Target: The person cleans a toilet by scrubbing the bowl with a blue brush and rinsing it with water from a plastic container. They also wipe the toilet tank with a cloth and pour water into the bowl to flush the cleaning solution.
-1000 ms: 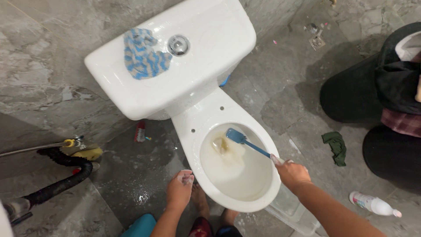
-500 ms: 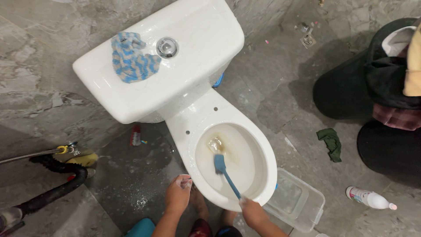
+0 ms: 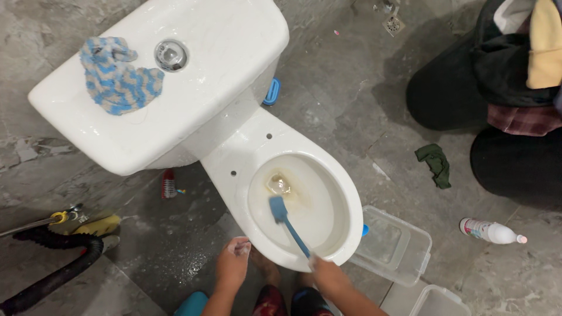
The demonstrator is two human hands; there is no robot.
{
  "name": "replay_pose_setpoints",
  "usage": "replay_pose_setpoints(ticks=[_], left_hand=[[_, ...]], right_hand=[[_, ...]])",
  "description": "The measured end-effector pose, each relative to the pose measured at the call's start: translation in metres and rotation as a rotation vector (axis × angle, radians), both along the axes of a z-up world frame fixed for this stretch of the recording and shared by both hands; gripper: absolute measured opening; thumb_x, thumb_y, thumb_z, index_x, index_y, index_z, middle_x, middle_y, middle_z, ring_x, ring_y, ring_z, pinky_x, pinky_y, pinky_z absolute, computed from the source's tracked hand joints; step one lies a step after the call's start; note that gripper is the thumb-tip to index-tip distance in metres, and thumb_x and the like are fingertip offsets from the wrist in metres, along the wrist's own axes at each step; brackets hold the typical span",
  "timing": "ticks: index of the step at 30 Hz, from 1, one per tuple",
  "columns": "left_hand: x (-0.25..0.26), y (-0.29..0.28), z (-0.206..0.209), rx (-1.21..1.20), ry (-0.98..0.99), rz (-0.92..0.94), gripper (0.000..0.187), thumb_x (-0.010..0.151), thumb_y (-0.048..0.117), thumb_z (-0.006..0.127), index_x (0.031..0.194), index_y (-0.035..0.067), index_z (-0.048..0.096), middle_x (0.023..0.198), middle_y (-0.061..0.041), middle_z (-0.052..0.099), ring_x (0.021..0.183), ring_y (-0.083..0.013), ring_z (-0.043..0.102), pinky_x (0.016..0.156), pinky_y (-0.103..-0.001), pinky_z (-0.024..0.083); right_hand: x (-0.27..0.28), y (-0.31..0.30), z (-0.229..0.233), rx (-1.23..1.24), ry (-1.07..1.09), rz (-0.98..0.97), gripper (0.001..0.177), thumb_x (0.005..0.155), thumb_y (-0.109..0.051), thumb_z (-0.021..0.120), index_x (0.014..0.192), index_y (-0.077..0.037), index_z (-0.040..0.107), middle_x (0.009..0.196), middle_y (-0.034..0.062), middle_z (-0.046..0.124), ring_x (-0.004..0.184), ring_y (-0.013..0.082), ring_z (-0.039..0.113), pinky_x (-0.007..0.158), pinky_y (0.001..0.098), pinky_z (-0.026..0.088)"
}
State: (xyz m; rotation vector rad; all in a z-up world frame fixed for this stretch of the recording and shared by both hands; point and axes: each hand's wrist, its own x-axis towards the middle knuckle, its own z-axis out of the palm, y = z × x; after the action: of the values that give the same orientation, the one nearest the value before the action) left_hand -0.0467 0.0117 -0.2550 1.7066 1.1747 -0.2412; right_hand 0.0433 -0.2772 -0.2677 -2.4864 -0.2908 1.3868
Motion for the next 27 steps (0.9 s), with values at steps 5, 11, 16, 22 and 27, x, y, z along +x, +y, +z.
replay_pose_setpoints(ticks=[5, 11, 16, 22, 27], left_hand=[[-0.002, 0.002, -0.001, 0.037, 0.046, -0.007, 0.022, 0.09, 0.021, 0.072, 0.107, 0.008, 0.074, 0.101, -0.009, 0.078, 0.09, -0.0201, 0.075, 0.084, -0.033, 0.058], [0.017, 0.009, 0.013, 0.011, -0.04, -0.009, 0.021, 0.089, 0.018, 0.071, 0.106, 0.006, 0.073, 0.104, -0.009, 0.077, 0.093, -0.0191, 0.076, 0.085, -0.033, 0.058], [0.03, 0.02, 0.03, 0.066, 0.005, -0.041, 0.023, 0.089, 0.02, 0.072, 0.108, 0.008, 0.074, 0.104, -0.008, 0.076, 0.092, -0.0189, 0.075, 0.084, -0.033, 0.057], [0.02, 0.026, 0.023, 0.056, 0.014, -0.014, 0.023, 0.089, 0.02, 0.073, 0.109, 0.009, 0.074, 0.1, -0.008, 0.077, 0.089, -0.0192, 0.075, 0.082, -0.032, 0.058], [-0.001, 0.024, 0.003, 0.03, 0.029, -0.005, 0.023, 0.09, 0.019, 0.072, 0.11, 0.01, 0.074, 0.098, -0.007, 0.078, 0.088, -0.0172, 0.075, 0.081, -0.031, 0.058]], right_hand=[[0.041, 0.068, -0.029, 0.157, 0.002, -0.157, 0.041, 0.103, -0.032, 0.043, 0.13, -0.006, 0.059, 0.111, 0.0272, 0.069, 0.109, 0.0436, 0.064, 0.095, 0.0486, 0.052], [0.033, -0.037, 0.035, -0.416, 0.105, 0.164, 0.039, 0.104, -0.033, 0.04, 0.129, -0.014, 0.064, 0.122, 0.0151, 0.07, 0.117, 0.0327, 0.068, 0.099, 0.0497, 0.053], [0.063, -0.04, 0.042, -0.374, 0.007, 0.225, 0.037, 0.1, -0.023, 0.041, 0.131, -0.012, 0.057, 0.115, 0.0196, 0.071, 0.11, 0.0359, 0.07, 0.096, 0.05, 0.055], [0.08, 0.078, -0.045, 0.029, 0.084, -0.155, 0.03, 0.103, -0.027, 0.046, 0.109, -0.005, 0.067, 0.094, 0.022, 0.068, 0.091, 0.0384, 0.062, 0.082, 0.0468, 0.05], [0.068, 0.078, -0.005, 0.027, 0.327, -0.393, 0.031, 0.102, -0.034, 0.046, 0.116, -0.012, 0.064, 0.073, 0.0151, 0.06, 0.062, 0.0278, 0.052, 0.055, 0.0391, 0.04]])
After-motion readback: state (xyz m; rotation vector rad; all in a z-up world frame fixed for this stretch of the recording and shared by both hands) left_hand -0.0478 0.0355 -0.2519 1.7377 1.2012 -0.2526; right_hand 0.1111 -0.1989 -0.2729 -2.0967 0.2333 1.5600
